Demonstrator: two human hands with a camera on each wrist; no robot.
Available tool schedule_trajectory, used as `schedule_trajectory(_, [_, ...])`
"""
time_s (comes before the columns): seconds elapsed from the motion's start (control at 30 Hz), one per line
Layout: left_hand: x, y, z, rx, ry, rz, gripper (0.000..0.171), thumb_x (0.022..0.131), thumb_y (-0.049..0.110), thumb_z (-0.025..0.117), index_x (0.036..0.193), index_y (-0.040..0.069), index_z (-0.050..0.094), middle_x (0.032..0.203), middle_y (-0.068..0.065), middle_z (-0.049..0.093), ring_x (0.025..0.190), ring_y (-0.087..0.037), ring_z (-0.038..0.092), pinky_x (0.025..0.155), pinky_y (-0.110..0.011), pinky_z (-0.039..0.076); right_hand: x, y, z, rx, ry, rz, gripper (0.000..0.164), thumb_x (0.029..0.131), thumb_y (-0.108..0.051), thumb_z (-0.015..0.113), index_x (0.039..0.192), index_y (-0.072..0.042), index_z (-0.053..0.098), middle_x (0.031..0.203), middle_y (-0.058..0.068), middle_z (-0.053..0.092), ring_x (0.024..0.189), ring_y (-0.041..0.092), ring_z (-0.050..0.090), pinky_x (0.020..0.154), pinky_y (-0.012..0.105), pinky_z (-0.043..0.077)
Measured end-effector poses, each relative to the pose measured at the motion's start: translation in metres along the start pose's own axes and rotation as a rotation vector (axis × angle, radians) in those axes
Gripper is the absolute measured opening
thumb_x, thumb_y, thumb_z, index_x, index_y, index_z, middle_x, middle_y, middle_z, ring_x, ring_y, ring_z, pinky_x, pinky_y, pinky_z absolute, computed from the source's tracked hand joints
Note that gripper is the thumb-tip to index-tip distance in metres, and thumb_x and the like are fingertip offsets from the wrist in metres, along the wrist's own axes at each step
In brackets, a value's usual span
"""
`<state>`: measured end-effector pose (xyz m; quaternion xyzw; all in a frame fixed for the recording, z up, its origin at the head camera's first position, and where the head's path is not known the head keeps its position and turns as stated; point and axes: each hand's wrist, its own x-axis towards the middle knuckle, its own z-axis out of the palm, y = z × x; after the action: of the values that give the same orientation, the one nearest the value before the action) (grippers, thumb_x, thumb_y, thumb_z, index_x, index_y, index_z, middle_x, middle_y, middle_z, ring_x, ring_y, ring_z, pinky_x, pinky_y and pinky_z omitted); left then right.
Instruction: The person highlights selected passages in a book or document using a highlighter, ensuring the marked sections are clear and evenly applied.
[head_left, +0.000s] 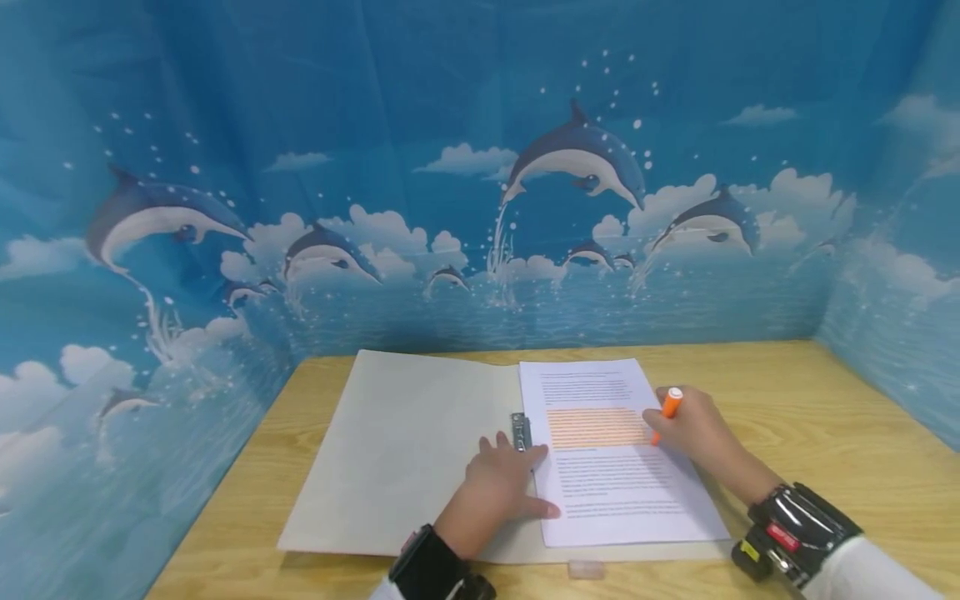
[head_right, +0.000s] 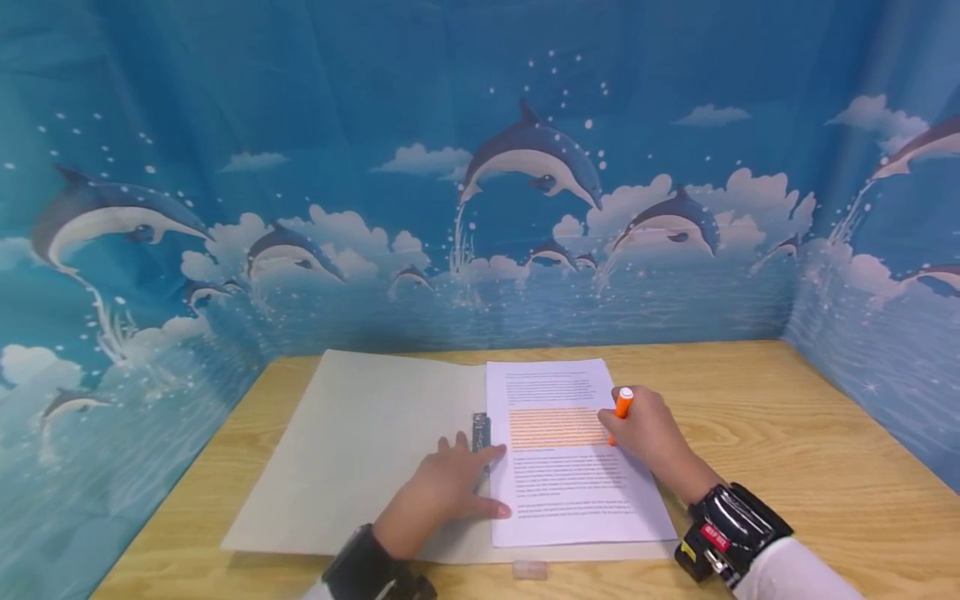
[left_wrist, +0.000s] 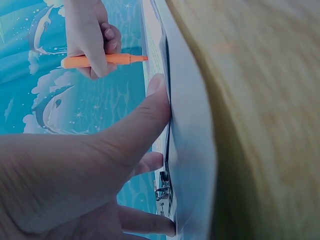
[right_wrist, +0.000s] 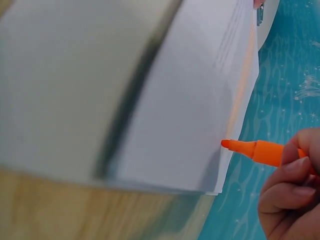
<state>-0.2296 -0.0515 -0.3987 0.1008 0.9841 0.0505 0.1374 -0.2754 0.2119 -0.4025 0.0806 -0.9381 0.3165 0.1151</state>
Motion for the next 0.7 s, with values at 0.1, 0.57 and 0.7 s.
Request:
schedule_trajectory(0.1, [0.0,0.0,0.001,0.006,0.005,-0.002,0.09,0.057,0.07,0.066,0.138,0.038,0.044,0.147,-0.024,0.037,0.13,-0.05,0.032,0.096,-0.059,0.046,0.003,-0.002,0.0,-0.034,-0.004,-0.038,0.038,0.077,-0.007,0.066,0.06,-0.01,0.032,0.054,-0.001,0.026,0.047,0.012,0.032,0.045,0.026,0.029])
schedule_trajectory(0.57, [-0.002,0.001,-0.005,0.011,0.007,0.021,0.087,0.058,0.068,0.066,0.137,0.038,0.044,0.147,-0.024,0.039,0.13,-0.05,0.033,0.095,-0.059,0.047,0.01,-0.062,0.038,0.067,-0.021,-0.207,0.034,0.071,-0.003,0.063,0.057,-0.012,0.034,0.05,-0.007,0.025,0.041,0.006,0.027,0.04,0.02,0.024])
schedule_trajectory(0.7, [-0.001,-0.001,-0.003,0.011,-0.001,0.021,0.086,0.059,0.069,0.066,0.137,0.038,0.045,0.146,-0.024,0.04,0.129,-0.05,0.033,0.093,-0.06,0.047,0.01,-0.073,0.054,0.111,-0.057,-0.21,0.032,0.072,-0.005,0.064,0.058,-0.013,0.037,0.049,-0.007,0.03,0.04,0.004,0.03,0.039,0.02,0.026])
